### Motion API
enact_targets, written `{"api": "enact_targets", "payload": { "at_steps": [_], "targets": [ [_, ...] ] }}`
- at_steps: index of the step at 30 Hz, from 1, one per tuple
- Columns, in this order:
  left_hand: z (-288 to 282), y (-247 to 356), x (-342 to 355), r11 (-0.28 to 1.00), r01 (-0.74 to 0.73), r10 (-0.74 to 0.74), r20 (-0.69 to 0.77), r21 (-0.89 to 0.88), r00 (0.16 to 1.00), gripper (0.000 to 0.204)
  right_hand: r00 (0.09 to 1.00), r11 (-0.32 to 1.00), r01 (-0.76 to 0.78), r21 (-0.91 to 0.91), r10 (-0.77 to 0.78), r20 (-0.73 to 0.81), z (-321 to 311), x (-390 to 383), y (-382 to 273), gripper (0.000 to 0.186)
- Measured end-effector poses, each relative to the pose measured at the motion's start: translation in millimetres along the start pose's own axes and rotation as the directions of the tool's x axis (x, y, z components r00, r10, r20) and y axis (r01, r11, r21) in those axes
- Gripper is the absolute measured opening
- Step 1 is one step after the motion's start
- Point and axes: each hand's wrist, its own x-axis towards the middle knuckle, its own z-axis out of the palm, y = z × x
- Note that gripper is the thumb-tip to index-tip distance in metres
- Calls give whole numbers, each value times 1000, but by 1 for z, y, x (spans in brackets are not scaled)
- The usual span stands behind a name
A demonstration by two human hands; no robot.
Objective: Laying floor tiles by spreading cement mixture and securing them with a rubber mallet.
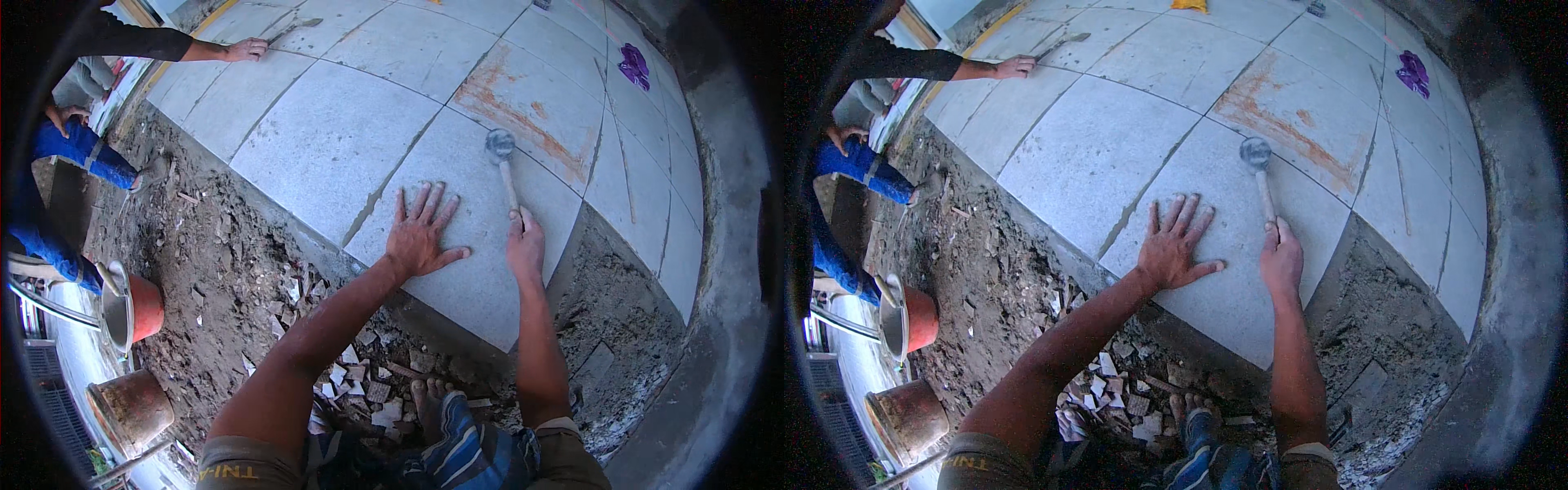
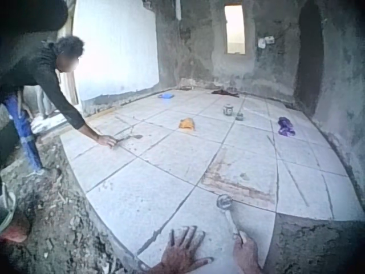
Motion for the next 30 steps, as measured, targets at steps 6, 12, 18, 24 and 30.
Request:
{"api": "enact_targets", "payload": {
  "at_steps": [6, 12, 18, 24, 30],
  "targets": [
    [-4, -1, 1, 1000, 10, -10, -4, 14, 1000, 108, 1000, 1000, 26, 15, -26, -10, -1, 10, -10, 32],
    [10, 0, 2, 999, 24, -25, -40, -35, 999, 108, 994, 994, 95, 56, -92, -55, 8, 5, 7, 35],
    [2, -7, -8, 996, 16, -21, -52, -84, 998, 109, 996, 997, 83, 6, -83, -28, 15, -6, -5, 41],
    [-2, -23, -3, 994, 9, -15, -49, -105, 999, 106, 968, 940, 205, -272, -235, -83, 20, -8, 3, 41],
    [-23, -104, -2, 953, 303, -299, -128, 12, 946, 104, 947, 914, 263, -310, -306, -98, 20, -4, 3, 42]
  ]
}}
